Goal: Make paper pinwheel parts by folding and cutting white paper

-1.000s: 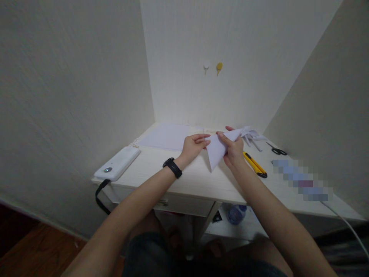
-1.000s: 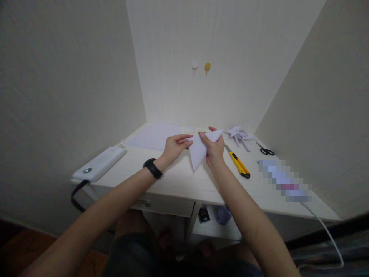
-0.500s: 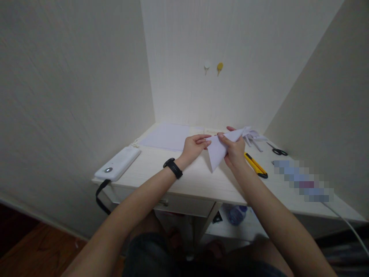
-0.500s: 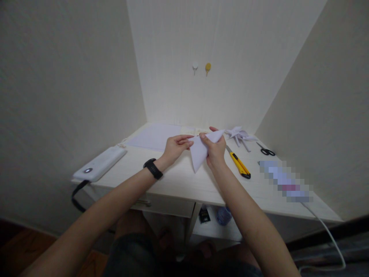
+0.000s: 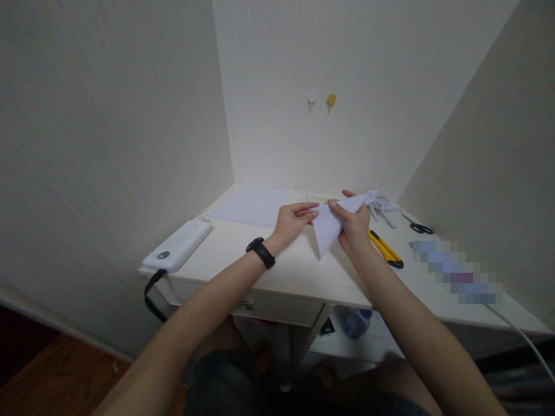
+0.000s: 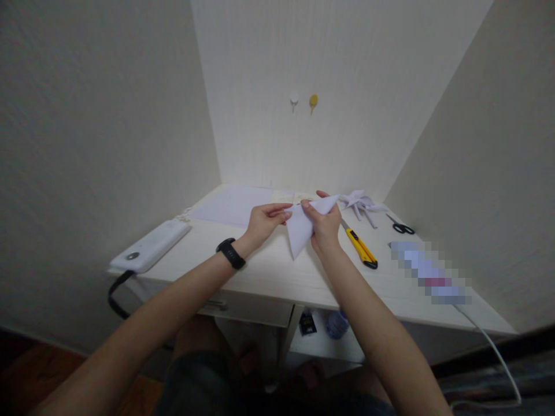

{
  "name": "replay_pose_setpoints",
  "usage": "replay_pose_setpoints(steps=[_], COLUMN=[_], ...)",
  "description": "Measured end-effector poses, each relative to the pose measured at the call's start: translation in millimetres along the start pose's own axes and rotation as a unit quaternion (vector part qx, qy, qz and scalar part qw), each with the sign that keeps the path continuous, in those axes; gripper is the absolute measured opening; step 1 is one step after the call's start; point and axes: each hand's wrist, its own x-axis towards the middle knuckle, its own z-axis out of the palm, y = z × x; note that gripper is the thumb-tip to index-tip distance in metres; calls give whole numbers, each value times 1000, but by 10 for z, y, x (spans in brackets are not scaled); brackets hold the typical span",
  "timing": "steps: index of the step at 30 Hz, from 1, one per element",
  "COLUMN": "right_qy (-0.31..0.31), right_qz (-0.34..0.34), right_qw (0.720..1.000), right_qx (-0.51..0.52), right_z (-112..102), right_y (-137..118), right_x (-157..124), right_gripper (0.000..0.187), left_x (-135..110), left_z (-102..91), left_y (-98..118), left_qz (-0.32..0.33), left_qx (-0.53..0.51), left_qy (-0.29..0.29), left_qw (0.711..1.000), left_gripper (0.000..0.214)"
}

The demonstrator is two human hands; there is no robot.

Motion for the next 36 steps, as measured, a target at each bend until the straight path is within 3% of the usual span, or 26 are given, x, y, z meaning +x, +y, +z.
replay_pose_setpoints(steps=[11,18,30,36], right_qy=[-37,-36,-5,-6], right_qz=[2,8,-27,-48], right_qw=[999,999,999,998], right_qx=[-1,-28,-40,-39], right_z=[-6,-85,-143,-128], right_y=[-35,-140,-142,-151], right_x=[11,121,271,272], right_gripper=[72,48,37,38], left_x=[-35,32,-43,-24], left_z=[-3,-47,0,3], left_y=[1,17,35,47], left_qz=[53,31,59,16], left_qx=[101,67,99,78], left_qy=[53,83,79,39], left_qw=[992,994,990,996], left_gripper=[14,12,12,15])
